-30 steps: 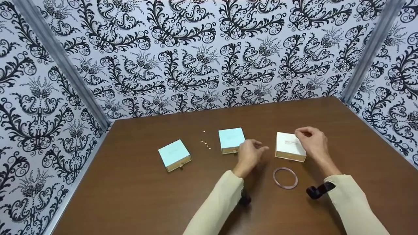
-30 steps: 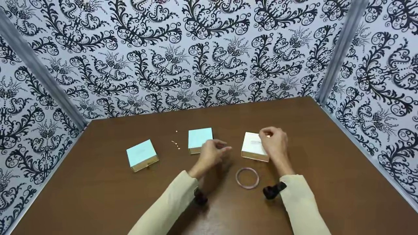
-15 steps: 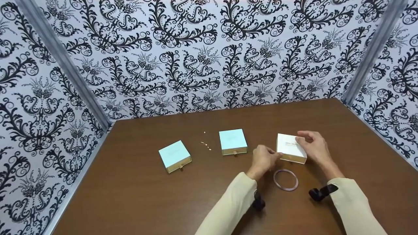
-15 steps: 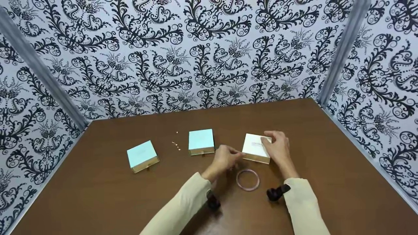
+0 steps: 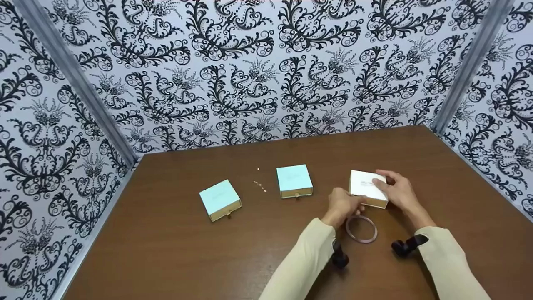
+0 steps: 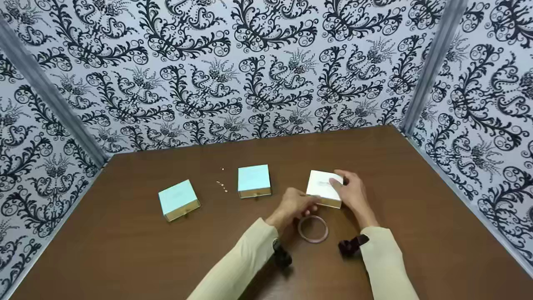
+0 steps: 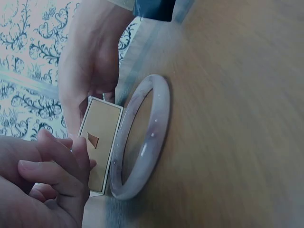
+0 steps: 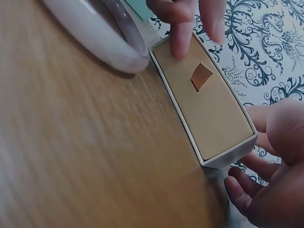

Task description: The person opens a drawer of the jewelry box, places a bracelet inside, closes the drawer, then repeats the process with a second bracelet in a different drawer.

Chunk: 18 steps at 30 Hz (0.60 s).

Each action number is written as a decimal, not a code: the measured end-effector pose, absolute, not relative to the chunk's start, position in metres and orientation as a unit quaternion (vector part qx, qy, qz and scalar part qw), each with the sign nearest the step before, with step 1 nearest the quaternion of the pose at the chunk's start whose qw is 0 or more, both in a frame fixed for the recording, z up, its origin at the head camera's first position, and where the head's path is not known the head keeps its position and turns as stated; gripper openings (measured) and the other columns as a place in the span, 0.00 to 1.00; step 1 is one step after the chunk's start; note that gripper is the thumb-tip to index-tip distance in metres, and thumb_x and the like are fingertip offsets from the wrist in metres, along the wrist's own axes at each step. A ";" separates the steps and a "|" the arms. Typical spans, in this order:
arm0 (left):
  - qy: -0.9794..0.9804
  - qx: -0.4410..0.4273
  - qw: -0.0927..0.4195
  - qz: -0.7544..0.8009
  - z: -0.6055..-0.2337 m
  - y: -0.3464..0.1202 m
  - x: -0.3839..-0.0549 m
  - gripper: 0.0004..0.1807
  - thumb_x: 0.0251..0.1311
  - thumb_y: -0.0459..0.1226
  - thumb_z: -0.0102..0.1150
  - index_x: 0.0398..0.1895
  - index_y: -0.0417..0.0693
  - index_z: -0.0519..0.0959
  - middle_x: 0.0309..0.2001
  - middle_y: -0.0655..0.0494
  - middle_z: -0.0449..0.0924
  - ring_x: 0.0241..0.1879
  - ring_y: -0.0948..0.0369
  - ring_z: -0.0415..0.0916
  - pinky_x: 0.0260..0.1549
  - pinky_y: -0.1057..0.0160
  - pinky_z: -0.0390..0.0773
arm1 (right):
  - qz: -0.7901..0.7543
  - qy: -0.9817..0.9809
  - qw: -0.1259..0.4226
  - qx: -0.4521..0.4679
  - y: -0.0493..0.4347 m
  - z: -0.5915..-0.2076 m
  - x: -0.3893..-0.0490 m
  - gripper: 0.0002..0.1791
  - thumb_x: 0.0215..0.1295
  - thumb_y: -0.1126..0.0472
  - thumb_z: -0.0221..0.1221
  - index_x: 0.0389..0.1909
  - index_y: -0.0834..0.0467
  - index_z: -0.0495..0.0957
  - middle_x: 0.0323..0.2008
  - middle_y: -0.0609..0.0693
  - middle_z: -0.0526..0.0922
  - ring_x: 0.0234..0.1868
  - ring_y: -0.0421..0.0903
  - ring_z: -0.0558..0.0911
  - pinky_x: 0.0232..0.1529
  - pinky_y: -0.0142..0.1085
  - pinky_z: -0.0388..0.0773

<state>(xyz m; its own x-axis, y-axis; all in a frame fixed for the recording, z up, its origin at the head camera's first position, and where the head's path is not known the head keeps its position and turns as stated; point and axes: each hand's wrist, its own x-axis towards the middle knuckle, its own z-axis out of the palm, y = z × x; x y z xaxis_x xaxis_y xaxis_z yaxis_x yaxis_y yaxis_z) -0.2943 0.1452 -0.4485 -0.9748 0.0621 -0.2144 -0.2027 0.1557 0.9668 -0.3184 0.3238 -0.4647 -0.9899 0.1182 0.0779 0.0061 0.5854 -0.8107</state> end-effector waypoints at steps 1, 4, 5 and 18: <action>0.749 -0.052 0.103 0.652 -0.449 0.147 -0.295 0.11 0.54 0.32 0.73 0.19 0.34 0.85 0.08 0.57 0.74 0.05 0.69 0.64 0.07 0.75 0.63 | 0.456 -0.887 0.061 -0.035 0.324 -0.465 -0.318 0.33 0.74 0.46 0.55 0.71 0.63 0.67 0.65 0.72 0.70 0.62 0.62 0.72 0.49 0.31 0.70; 0.741 -0.073 0.111 0.658 -0.450 0.150 -0.295 0.10 0.53 0.32 0.74 0.19 0.36 0.85 0.08 0.57 0.74 0.05 0.70 0.64 0.07 0.76 0.64 | 0.464 -0.883 0.057 -0.037 0.324 -0.467 -0.318 0.34 0.74 0.44 0.54 0.71 0.63 0.67 0.65 0.71 0.71 0.62 0.62 0.73 0.43 0.23 0.68; 0.741 -0.078 0.115 0.657 -0.451 0.151 -0.295 0.11 0.53 0.33 0.74 0.18 0.37 0.85 0.08 0.57 0.75 0.05 0.70 0.64 0.07 0.76 0.64 | 0.466 -0.882 0.059 -0.037 0.324 -0.467 -0.318 0.34 0.74 0.45 0.54 0.71 0.63 0.67 0.65 0.71 0.71 0.62 0.62 0.73 0.42 0.22 0.68; 0.756 -0.095 0.143 0.632 -0.456 0.158 -0.297 0.14 0.53 0.34 0.75 0.14 0.41 0.84 0.05 0.61 0.71 0.05 0.71 0.63 0.05 0.76 0.57 | 0.468 -0.882 0.055 -0.031 0.327 -0.469 -0.317 0.36 0.73 0.42 0.54 0.71 0.63 0.66 0.66 0.72 0.69 0.66 0.65 0.70 0.56 0.37 0.71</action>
<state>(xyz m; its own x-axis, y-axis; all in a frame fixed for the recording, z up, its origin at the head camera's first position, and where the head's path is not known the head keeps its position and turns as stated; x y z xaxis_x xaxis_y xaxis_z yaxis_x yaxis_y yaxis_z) -0.2966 0.1575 -0.4557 -0.9411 0.0369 -0.3362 -0.3245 0.1825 0.9281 -0.3169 0.3269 -0.4690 -0.9920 0.1062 0.0680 0.0032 0.5602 -0.8283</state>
